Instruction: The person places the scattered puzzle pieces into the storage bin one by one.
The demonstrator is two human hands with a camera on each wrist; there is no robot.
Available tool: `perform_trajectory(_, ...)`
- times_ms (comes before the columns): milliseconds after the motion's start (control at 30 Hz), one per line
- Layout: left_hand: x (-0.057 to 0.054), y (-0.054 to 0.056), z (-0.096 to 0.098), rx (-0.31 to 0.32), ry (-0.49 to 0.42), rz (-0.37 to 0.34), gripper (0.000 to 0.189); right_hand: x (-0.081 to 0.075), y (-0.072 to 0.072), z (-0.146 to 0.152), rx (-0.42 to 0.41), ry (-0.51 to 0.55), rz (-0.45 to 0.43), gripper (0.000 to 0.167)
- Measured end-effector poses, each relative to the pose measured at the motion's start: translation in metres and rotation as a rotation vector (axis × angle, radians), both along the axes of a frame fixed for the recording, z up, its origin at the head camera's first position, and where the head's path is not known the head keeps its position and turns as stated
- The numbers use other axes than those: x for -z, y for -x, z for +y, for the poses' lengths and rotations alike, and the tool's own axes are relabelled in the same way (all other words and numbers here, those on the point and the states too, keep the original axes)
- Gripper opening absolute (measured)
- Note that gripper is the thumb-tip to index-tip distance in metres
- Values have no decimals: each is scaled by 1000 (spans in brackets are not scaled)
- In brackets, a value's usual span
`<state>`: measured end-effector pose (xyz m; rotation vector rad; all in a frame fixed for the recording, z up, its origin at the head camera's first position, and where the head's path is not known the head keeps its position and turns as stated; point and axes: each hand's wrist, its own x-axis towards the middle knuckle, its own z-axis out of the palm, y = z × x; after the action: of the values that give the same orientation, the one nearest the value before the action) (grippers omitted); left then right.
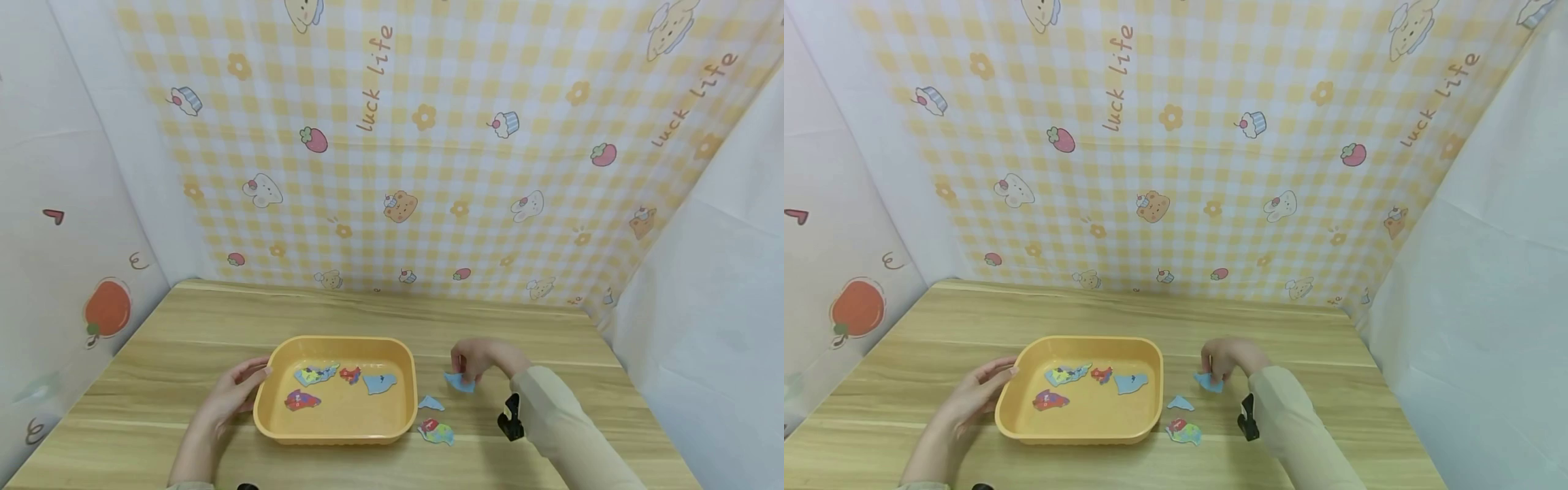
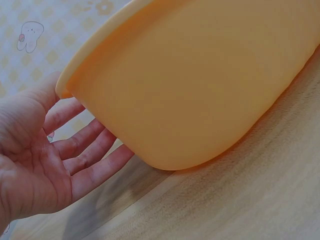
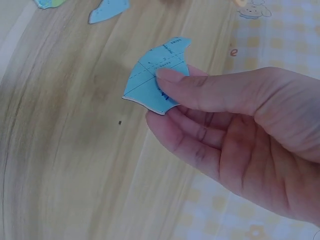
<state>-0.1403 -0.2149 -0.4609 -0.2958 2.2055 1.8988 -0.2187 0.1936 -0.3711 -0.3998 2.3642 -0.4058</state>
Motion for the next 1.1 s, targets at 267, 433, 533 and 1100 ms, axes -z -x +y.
perform_trajectory(267,-1,-1,0,-4,-3,2,58,-5,5,-3,-31,43,20,16)
perform_trajectory(433,-2,0,0,-6,-3,4,59,-9,9,-6,-46,104,18,15)
perform_trajectory(533,-2,0,0,-3,0,5,59,-12,11,-8,-54,134,27,14)
perform_trajectory(1100,0,-1,0,-5,-7,7,59,-24,17,-32,-100,198,38,11)
